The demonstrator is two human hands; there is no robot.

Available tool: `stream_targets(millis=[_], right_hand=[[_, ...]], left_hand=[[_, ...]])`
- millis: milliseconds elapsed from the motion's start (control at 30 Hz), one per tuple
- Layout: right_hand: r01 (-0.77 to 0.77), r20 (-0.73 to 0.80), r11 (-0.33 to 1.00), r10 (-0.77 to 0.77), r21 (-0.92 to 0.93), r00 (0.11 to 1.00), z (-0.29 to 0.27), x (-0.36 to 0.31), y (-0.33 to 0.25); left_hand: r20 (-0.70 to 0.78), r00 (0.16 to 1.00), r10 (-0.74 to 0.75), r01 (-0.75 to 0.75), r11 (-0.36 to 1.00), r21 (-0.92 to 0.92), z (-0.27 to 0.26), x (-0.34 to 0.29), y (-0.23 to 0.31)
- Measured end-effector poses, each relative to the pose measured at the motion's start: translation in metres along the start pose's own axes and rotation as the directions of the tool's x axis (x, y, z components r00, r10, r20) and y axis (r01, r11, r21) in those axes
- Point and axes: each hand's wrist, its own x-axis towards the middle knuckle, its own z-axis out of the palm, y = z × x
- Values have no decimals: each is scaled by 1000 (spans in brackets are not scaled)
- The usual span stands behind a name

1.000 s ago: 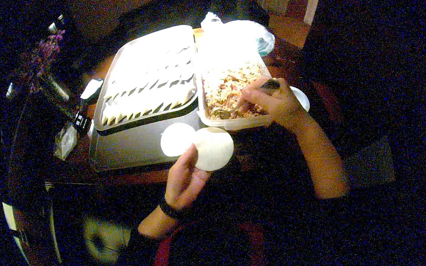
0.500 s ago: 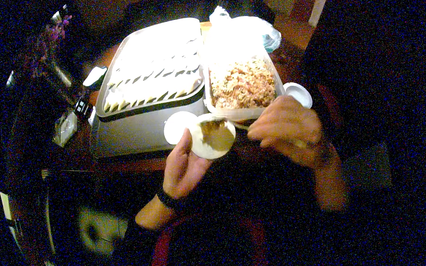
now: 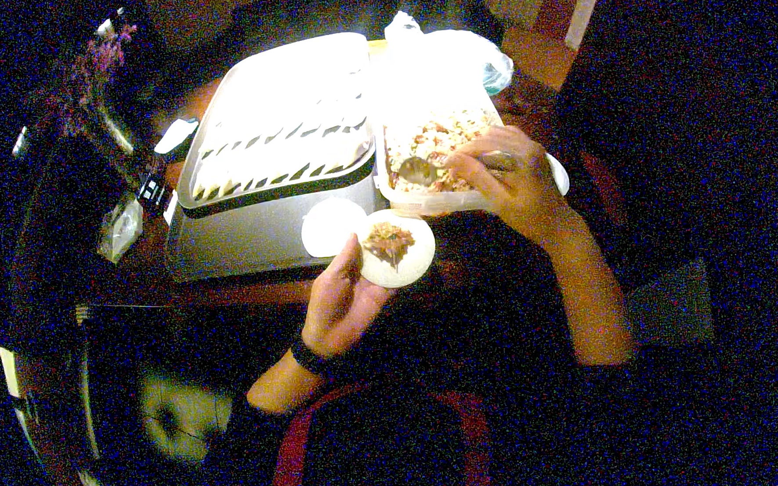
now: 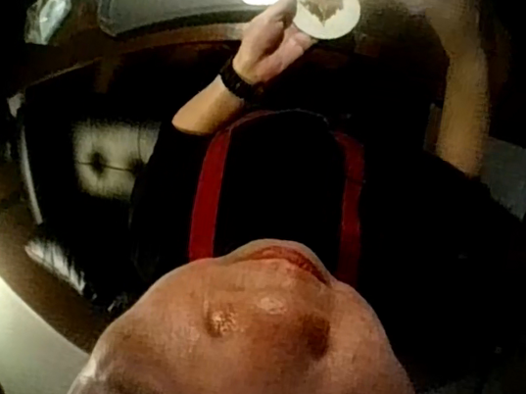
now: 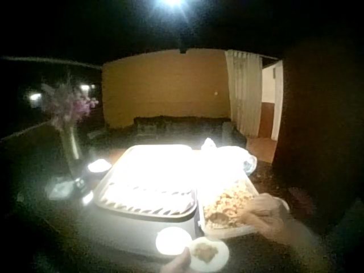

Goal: The person prepares dumplings by placing meat filling onto a dough wrapper with a spoon and folding the edges together. They arrange the finished dumplings in rows on a tray.

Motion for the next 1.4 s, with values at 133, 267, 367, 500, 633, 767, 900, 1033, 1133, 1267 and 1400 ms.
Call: stream_targets(millis=[133, 267, 367, 500, 633, 767, 900, 1033, 1133, 1267, 1400], right_hand=[[-411, 267, 867, 340, 281, 901, 17, 14, -2], [-458, 150, 670, 465, 585, 872, 6, 17, 25], [-420, 18, 621, 546, 662, 837, -3, 9, 31], [-358, -125, 713, 528, 602, 840, -15, -1, 15], [-29, -148, 933, 88, 359, 985, -27, -15, -11], [373, 91, 914, -390, 157, 916, -23, -22, -42], [414, 147, 906, -423, 89, 894, -28, -24, -55], [321, -24, 943, -320, 84, 947, -30, -32, -55], [236, -66, 971, -233, 38, 970, -25, -41, -67], [255, -96, 966, -259, -51, 961, -15, -46, -70], [193, -174, 971, -216, -143, 961, -16, -50, -79]], left_hand=[[16, 1000, 22, -21, 999, -34, -7, 3, 1], [-7, 999, 54, -54, 998, -43, -4, 3, 3], [-5, 998, 66, -66, 995, -75, -5, 5, 3], [11, 999, 51, -50, 992, -113, -7, 7, 2], [49, 998, 25, -18, 989, -144, -7, 3, 5], [87, 995, 41, -25, 983, -181, -10, -2, 7], [91, 993, 72, -57, 986, -158, -4, -5, 6], [48, 991, 128, -122, 986, -112, 1, -9, 8], [63, 982, 176, -172, 983, -65, 6, -11, 9], [102, 971, 216, -214, 976, -34, 18, -4, 13], [136, 958, 252, -244, 967, -70, 22, 10, 16]])
